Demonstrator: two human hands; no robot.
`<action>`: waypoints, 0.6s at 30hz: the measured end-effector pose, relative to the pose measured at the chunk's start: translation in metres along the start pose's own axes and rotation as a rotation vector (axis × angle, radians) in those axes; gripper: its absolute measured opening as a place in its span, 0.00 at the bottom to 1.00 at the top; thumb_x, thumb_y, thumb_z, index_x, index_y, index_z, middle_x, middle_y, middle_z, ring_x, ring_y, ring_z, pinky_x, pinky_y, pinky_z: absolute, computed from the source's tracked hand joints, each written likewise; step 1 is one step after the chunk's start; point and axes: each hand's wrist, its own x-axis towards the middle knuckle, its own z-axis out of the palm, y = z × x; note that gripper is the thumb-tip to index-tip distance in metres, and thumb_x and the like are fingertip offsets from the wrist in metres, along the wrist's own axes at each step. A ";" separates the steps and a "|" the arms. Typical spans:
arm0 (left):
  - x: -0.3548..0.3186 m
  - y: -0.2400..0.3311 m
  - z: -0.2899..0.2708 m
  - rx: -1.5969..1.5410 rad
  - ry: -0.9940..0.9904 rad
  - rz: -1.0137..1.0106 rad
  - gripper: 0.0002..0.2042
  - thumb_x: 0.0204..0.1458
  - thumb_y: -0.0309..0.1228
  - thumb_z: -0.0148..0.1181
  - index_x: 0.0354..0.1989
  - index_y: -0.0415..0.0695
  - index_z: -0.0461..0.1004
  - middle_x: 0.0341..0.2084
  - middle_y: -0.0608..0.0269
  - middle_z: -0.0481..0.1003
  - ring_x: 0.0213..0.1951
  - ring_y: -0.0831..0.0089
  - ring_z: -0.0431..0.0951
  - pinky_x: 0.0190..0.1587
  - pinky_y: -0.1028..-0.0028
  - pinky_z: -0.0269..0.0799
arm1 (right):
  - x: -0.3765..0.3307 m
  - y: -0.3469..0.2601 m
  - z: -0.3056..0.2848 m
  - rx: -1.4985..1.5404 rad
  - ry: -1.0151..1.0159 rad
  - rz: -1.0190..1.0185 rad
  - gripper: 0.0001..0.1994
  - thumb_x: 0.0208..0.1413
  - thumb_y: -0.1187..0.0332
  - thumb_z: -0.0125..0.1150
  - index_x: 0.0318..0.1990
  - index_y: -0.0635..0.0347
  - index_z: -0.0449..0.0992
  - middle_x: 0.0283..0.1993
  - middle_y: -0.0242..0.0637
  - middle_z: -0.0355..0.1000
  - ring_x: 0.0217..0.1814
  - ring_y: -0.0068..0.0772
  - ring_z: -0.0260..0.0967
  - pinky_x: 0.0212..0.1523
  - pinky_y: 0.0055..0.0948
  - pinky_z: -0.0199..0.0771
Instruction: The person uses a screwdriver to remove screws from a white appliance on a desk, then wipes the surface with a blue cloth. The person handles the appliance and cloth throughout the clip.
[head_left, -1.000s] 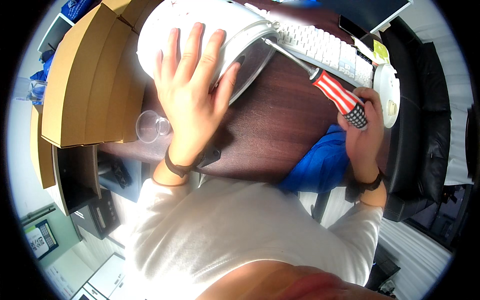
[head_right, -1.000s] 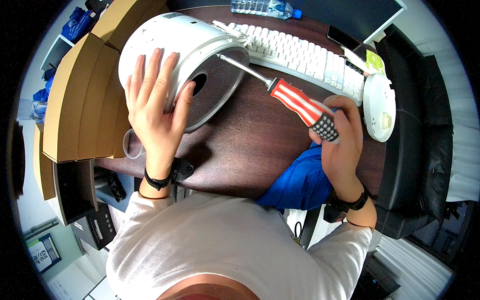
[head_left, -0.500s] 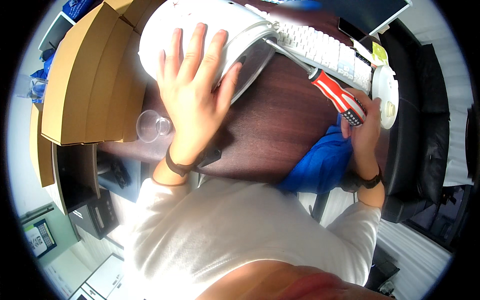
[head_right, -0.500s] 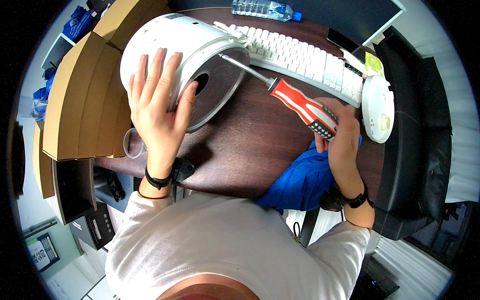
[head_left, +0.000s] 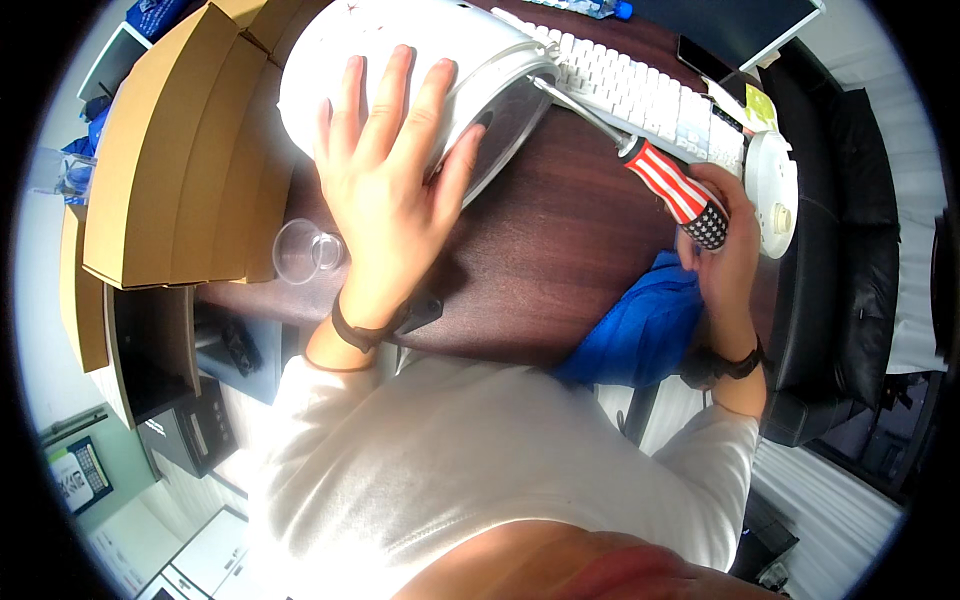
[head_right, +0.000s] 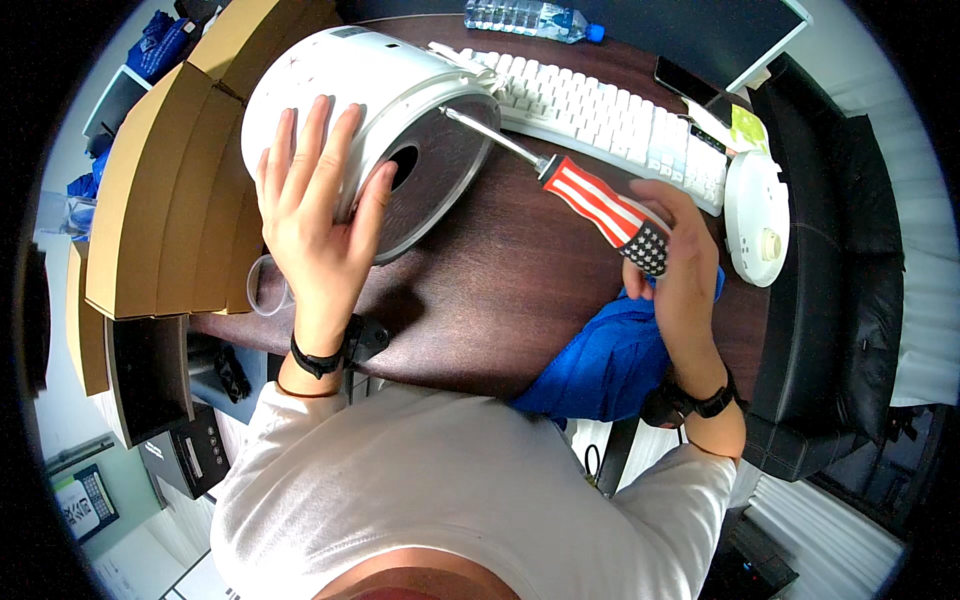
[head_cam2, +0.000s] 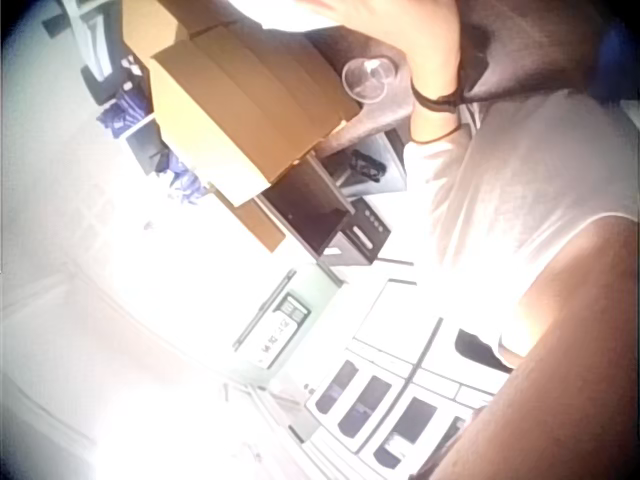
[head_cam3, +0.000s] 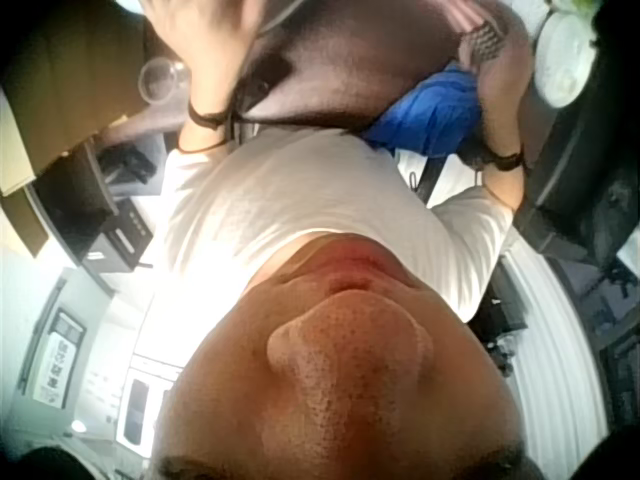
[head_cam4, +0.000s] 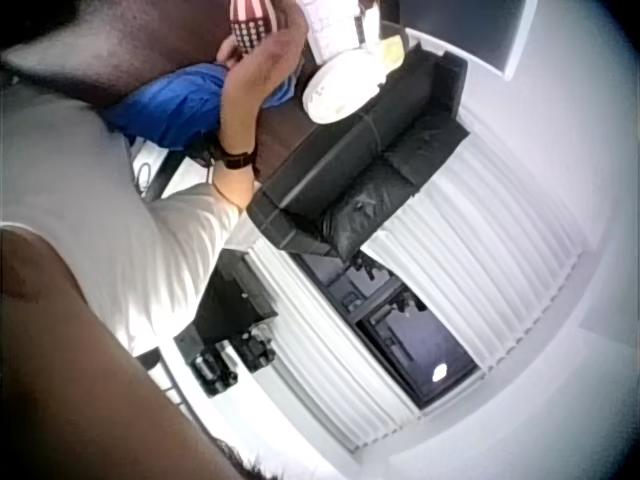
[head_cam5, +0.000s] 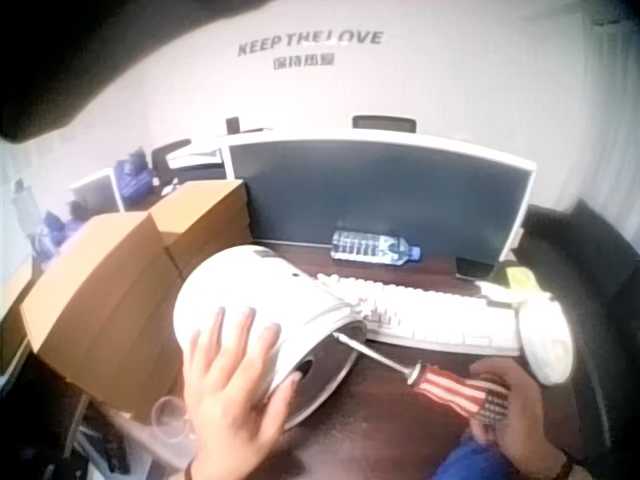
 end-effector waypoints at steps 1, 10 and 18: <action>0.000 0.000 0.000 0.002 -0.001 -0.001 0.22 0.46 0.37 0.64 0.52 0.49 0.74 0.54 0.56 0.70 0.59 0.52 0.64 0.60 0.53 0.54 | 0.001 0.000 0.004 -0.047 0.041 0.006 0.21 0.63 0.55 0.44 0.55 0.61 0.65 0.23 0.33 0.68 0.16 0.13 0.59 0.17 0.12 0.56; 0.000 0.001 -0.001 0.013 -0.001 0.000 0.21 0.46 0.36 0.64 0.52 0.49 0.74 0.54 0.56 0.70 0.59 0.52 0.64 0.60 0.53 0.54 | 0.003 -0.005 0.002 -0.492 0.110 -0.408 0.26 0.45 0.69 0.63 0.54 0.63 0.64 0.44 0.38 0.65 0.41 0.23 0.65 0.42 0.21 0.67; 0.000 0.001 -0.001 0.003 0.010 -0.004 0.22 0.46 0.36 0.65 0.51 0.49 0.74 0.53 0.55 0.71 0.59 0.52 0.65 0.59 0.53 0.55 | 0.019 -0.001 -0.008 0.136 -0.042 0.201 0.24 0.65 0.49 0.38 0.45 0.62 0.71 0.27 0.30 0.67 0.16 0.11 0.53 0.15 0.12 0.49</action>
